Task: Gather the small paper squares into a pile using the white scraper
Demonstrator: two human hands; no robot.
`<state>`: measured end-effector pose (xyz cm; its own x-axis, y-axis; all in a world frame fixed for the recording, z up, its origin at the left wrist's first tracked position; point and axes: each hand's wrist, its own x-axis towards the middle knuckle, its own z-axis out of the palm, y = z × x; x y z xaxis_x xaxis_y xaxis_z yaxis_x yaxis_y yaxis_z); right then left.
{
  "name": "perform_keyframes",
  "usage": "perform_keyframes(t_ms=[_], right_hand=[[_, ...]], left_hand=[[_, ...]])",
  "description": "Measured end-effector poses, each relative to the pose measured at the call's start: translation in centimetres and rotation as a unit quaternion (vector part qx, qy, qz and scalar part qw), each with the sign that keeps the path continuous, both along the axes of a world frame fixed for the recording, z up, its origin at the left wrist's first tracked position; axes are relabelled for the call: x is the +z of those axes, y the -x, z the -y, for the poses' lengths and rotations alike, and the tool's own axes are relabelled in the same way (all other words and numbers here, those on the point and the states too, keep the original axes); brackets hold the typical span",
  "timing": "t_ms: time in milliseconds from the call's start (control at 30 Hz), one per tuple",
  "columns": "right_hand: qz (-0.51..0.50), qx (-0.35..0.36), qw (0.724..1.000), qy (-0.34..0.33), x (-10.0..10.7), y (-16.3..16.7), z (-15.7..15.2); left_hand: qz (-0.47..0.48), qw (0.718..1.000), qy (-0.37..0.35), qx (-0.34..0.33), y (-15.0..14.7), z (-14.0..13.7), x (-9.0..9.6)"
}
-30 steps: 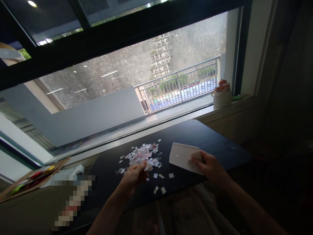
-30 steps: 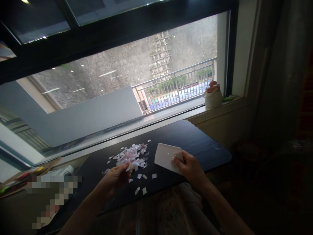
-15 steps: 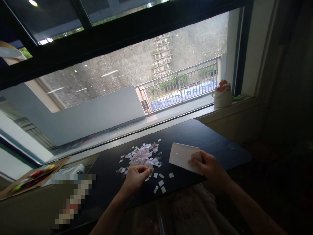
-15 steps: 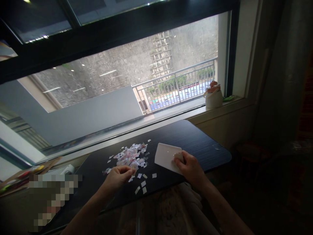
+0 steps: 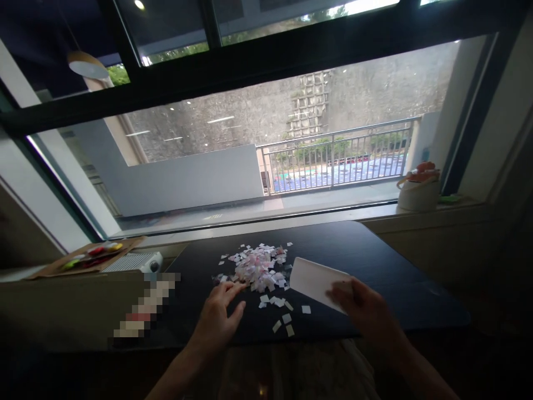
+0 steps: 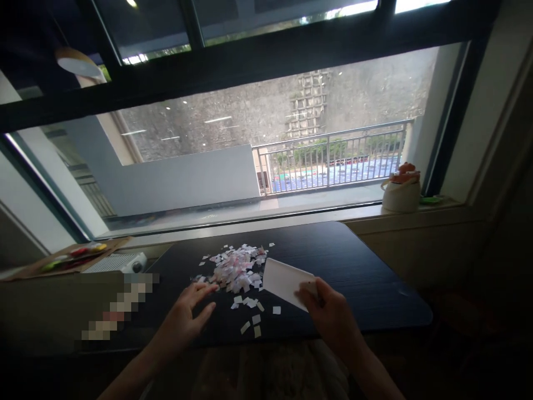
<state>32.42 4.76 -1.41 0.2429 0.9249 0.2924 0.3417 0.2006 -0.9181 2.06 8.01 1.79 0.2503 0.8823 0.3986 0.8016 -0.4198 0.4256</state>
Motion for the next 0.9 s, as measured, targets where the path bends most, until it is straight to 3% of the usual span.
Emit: perform_keyframes(t_ms=[133,400,700,900], right_hand=[[0.131,-0.006,0.991,-0.007,1.0,0.5,-1.1],[0.224,-0.025,0.974,0.006,2.5,-0.4,-0.8],[0.193,-0.017,0.981,-0.009,2.9,0.0,0.3],[0.112,-0.049,0.992,0.005,1.5,-2.0,2.6]], left_hand=[[-0.072,0.997,-0.017,0.016,0.7,1.3,-0.8],[-0.129,0.99,-0.023,0.044,2.2,2.5,-1.7],[-0.177,0.982,-0.04,0.052,2.7,3.5,-2.0],[-0.195,0.978,-0.054,0.052,2.3,3.8,-2.1]])
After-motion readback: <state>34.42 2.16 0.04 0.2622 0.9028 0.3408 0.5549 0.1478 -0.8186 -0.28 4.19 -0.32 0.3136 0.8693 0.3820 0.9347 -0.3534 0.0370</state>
